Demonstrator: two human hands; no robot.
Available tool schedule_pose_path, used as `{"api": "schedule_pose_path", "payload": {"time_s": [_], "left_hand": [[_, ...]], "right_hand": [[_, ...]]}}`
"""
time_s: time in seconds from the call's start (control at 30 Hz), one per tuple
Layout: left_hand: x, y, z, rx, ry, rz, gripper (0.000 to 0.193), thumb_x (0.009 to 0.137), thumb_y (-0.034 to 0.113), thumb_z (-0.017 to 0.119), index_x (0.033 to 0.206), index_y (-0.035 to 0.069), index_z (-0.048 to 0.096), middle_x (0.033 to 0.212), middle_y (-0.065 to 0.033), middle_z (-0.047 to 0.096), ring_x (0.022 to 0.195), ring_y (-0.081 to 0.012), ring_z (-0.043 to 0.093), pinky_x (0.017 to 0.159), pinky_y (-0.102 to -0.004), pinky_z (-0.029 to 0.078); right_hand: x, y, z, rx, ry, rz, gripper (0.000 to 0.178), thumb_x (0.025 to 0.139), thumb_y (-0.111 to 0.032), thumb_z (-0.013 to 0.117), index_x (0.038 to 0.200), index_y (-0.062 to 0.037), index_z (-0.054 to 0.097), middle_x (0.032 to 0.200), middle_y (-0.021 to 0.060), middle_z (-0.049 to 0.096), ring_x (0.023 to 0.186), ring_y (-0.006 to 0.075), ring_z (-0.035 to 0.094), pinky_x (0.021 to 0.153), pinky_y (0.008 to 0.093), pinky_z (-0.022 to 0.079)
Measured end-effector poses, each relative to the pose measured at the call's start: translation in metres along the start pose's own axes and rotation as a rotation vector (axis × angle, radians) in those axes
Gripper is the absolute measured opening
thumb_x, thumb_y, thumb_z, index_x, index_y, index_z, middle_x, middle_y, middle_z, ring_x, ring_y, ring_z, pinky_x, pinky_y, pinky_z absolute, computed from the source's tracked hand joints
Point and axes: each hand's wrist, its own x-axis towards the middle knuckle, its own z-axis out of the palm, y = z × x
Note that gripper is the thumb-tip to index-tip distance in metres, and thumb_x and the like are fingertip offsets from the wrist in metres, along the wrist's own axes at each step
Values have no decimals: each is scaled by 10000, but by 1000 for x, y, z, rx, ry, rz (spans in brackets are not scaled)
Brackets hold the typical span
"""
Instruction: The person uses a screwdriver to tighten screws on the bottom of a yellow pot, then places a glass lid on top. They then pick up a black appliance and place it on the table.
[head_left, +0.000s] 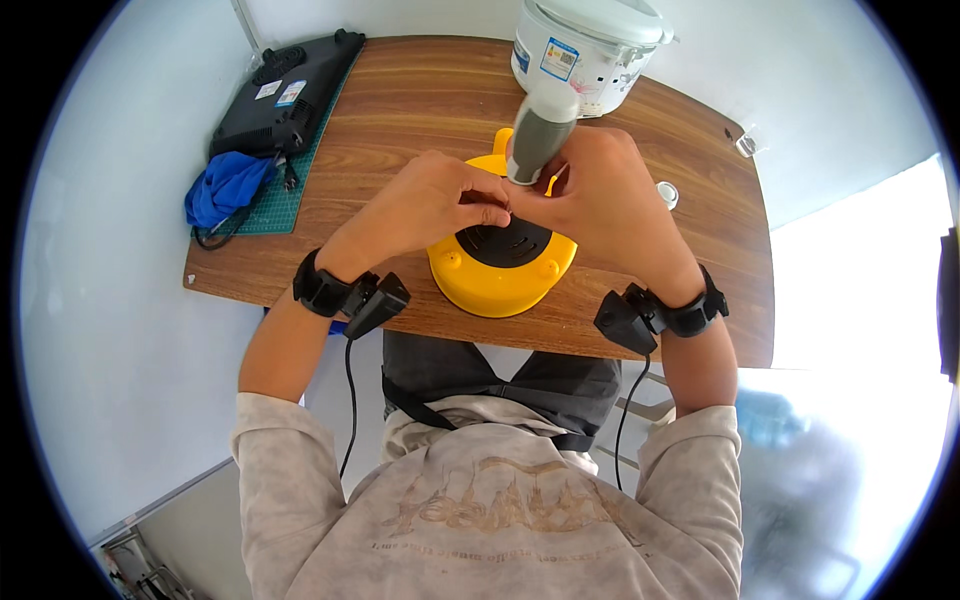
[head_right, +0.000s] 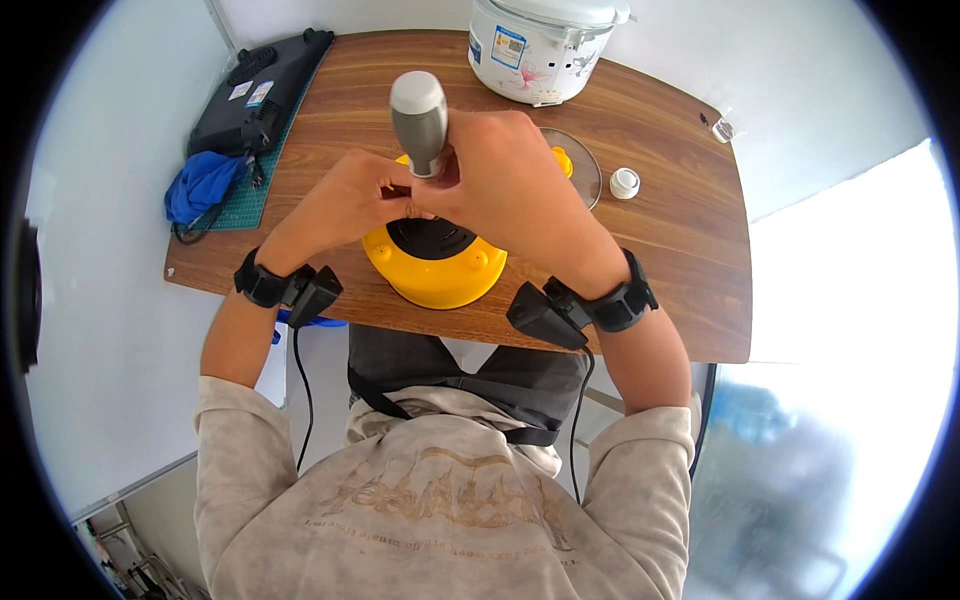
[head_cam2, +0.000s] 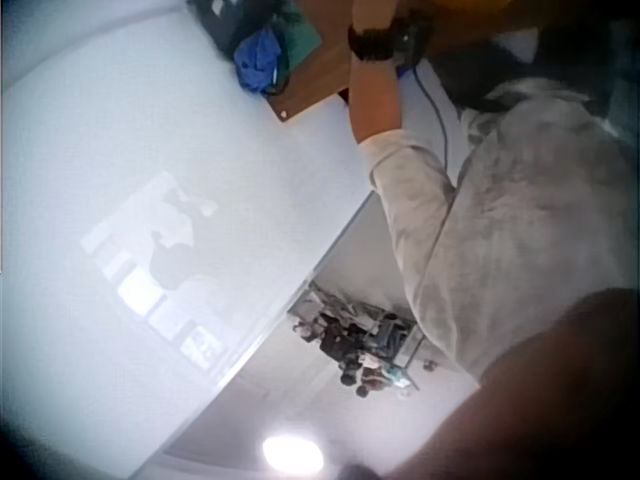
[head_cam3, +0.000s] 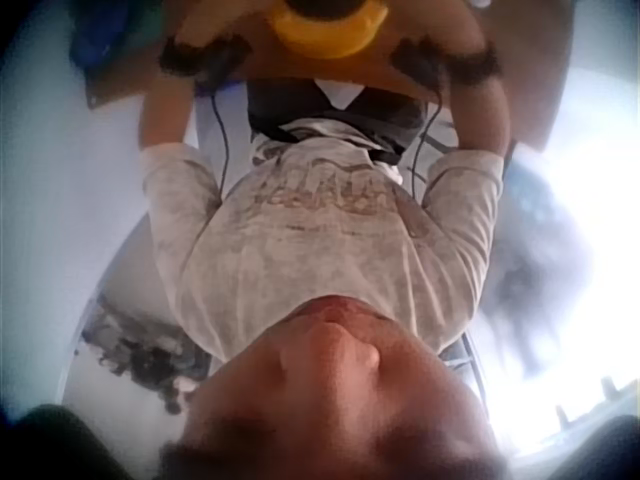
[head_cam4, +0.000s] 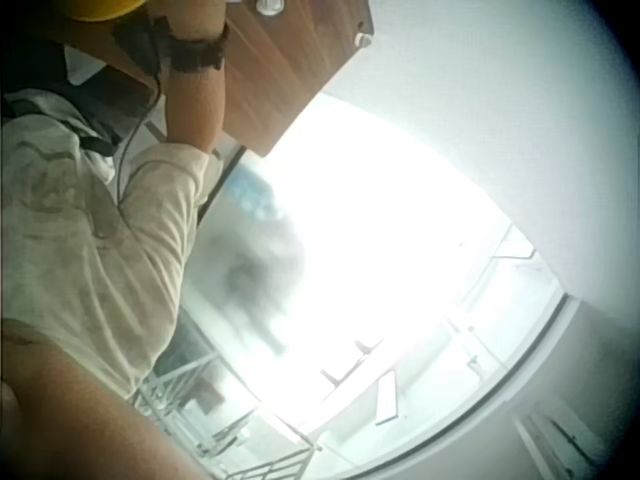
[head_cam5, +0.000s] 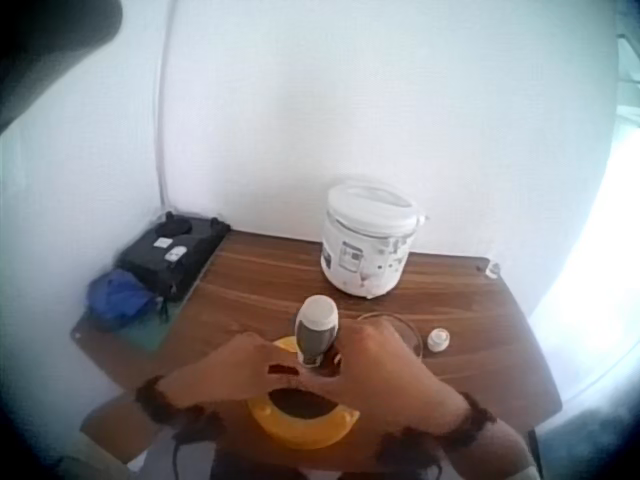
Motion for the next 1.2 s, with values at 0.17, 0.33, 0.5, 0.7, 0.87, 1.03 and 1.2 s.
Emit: {"api": "schedule_pose_path", "payload": {"time_s": [0.17,0.33,0.5,0.7,0.87,1.03,1.2], "left_hand": [[3,-2,-1,33,-12,31,220,908,204,727,1096,98,768,914,-147,746,823,-295,712,759,-353,551],[3,-3,-1,19,-13,22,213,917,158,731,1106,65,758,920,-146,753,800,-247,707,754,-322,545],[4,-10,5,-9,14,50,239,916,133,739,1136,41,744,934,-138,761,799,-219,703,783,-299,549],[3,-8,2,-65,2,56,246,913,102,737,1151,37,737,939,-135,759,786,-183,680,783,-287,545],[3,-13,4,-87,-6,39,244,916,86,734,1152,27,730,930,-129,754,770,-150,648,767,-287,535],[3,-13,3,-96,-3,59,222,919,85,731,1130,16,725,887,-118,736,746,-142,617,742,-286,521],[4,-14,5,-78,0,77,197,919,83,730,1101,9,724,862,-113,722,735,-139,606,727,-285,514]], "right_hand": [[-2,17,10,119,73,-35,353,765,-257,839,823,51,678,708,149,693,626,271,683,594,336,537],[-1,10,11,-48,64,41,445,800,-372,841,763,46,691,662,153,683,588,299,672,570,343,536],[2,16,13,-83,89,69,532,824,-442,813,675,52,680,589,155,649,548,340,646,544,364,526],[2,9,11,-83,85,-12,486,825,-390,813,693,59,682,614,172,661,568,345,659,566,366,541],[0,9,10,-51,38,83,429,821,-342,817,741,59,689,666,177,690,608,337,681,593,364,551],[-1,7,10,-43,56,88,393,809,-300,827,738,64,696,662,175,694,604,327,689,587,362,550],[-1,7,11,-25,31,106,381,798,-278,831,745,75,698,664,182,694,600,322,693,583,360,547]]}}
